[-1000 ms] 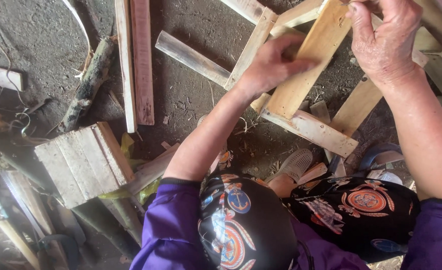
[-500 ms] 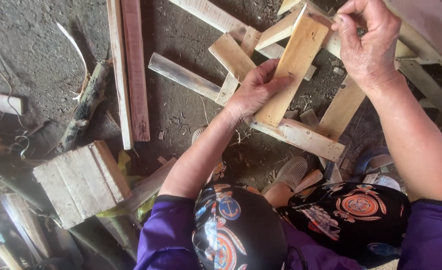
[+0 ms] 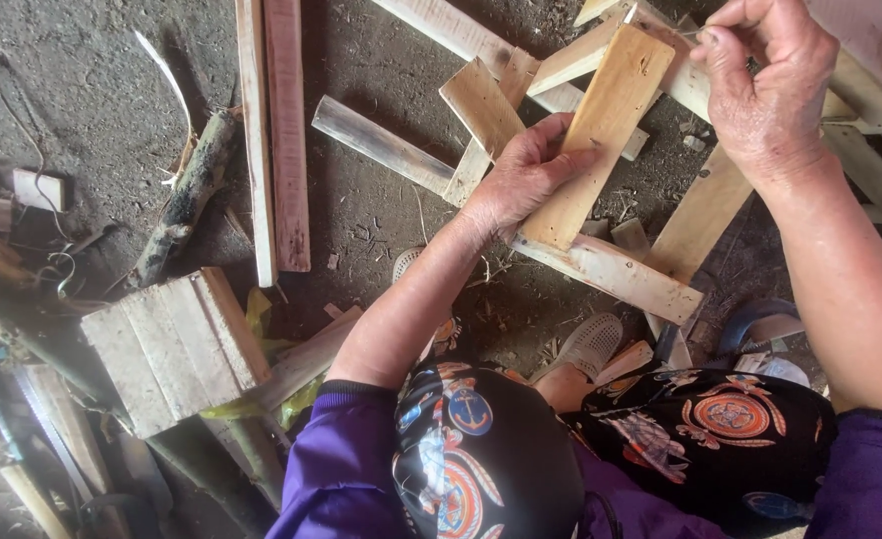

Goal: The person sits on the ground assembling small wooden stool frames. They position wooden slats on the frames, place and press nails into the joints, and hammer the nails in with a claw hammer, working on one frame at a time among scattered wood pieces.

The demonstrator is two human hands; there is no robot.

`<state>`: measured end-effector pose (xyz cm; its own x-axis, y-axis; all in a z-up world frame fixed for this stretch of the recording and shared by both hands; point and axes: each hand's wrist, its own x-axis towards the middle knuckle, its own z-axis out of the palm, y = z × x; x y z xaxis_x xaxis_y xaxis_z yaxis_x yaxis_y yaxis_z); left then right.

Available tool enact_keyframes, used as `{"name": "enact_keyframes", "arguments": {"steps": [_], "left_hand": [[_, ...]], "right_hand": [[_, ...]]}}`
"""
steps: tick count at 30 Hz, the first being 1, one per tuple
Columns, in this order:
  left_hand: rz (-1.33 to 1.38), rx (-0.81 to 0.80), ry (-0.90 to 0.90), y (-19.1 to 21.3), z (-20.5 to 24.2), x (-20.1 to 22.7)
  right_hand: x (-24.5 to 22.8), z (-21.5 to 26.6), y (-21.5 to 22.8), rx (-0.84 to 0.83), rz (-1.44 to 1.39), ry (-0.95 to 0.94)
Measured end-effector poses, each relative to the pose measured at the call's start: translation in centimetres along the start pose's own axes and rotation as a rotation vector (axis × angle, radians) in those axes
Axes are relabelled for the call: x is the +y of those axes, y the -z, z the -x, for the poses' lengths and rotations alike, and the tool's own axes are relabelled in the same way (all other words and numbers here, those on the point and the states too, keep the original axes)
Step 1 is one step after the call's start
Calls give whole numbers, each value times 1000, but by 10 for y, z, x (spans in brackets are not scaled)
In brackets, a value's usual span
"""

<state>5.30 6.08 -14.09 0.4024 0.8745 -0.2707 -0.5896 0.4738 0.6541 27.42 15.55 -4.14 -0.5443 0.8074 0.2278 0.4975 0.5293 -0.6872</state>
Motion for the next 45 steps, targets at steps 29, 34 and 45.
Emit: {"name": "enact_keyframes", "arguments": {"steps": [29, 34, 45], "left_hand": [[-615, 668, -154, 111, 16, -2], [-977, 820, 97, 153, -35, -63], [-339, 836, 183, 154, -65, -50]], "right_hand": [[17, 38, 23, -55, -108, -80], [1, 35, 24, -77, -52, -141], [15, 47, 27, -19, 32, -90]]}}
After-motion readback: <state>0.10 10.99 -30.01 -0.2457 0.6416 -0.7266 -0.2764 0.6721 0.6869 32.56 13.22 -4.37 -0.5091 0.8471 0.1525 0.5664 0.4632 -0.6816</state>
